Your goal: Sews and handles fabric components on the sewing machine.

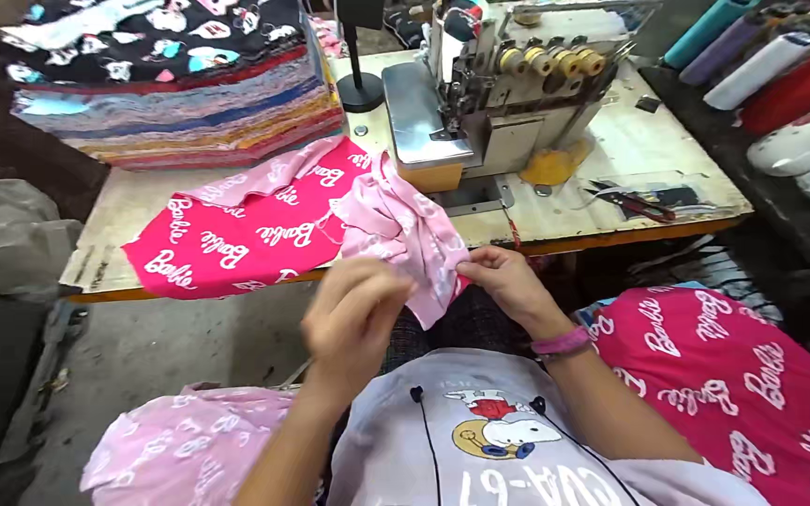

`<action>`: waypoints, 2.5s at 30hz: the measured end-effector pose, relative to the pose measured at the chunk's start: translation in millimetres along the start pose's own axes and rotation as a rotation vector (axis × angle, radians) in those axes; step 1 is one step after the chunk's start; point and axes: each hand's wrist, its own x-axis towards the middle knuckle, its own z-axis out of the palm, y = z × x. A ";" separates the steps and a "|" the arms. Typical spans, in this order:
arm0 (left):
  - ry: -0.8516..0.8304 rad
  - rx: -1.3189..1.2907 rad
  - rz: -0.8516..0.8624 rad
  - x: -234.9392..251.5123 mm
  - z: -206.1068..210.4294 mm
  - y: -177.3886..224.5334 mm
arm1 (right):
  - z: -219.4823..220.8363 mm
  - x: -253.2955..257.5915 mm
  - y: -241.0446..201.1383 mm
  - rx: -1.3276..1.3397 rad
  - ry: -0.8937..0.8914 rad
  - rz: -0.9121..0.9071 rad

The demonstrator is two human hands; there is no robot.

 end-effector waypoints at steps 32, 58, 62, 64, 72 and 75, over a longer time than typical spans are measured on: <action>0.297 0.177 -0.556 192.5 -54.9 -156.5 | -121.7 -31.8 -63.6 -0.077 0.595 -0.215; -0.311 0.452 -0.311 33.7 62.9 -125.2 | -6.1 45.6 13.6 -1.455 -0.013 -0.707; -0.347 0.400 -0.300 36.5 57.8 -129.2 | -15.8 46.9 9.9 -1.445 -0.005 -0.712; -0.347 0.385 -0.304 37.4 57.9 -130.1 | -16.9 46.4 9.8 -1.448 0.003 -0.708; -0.340 0.362 -0.341 39.9 57.6 -132.9 | -16.6 46.2 7.6 -1.382 0.064 -0.599; -0.355 0.326 -0.418 47.5 55.3 -134.6 | -27.8 42.6 -0.3 -1.407 0.138 -0.512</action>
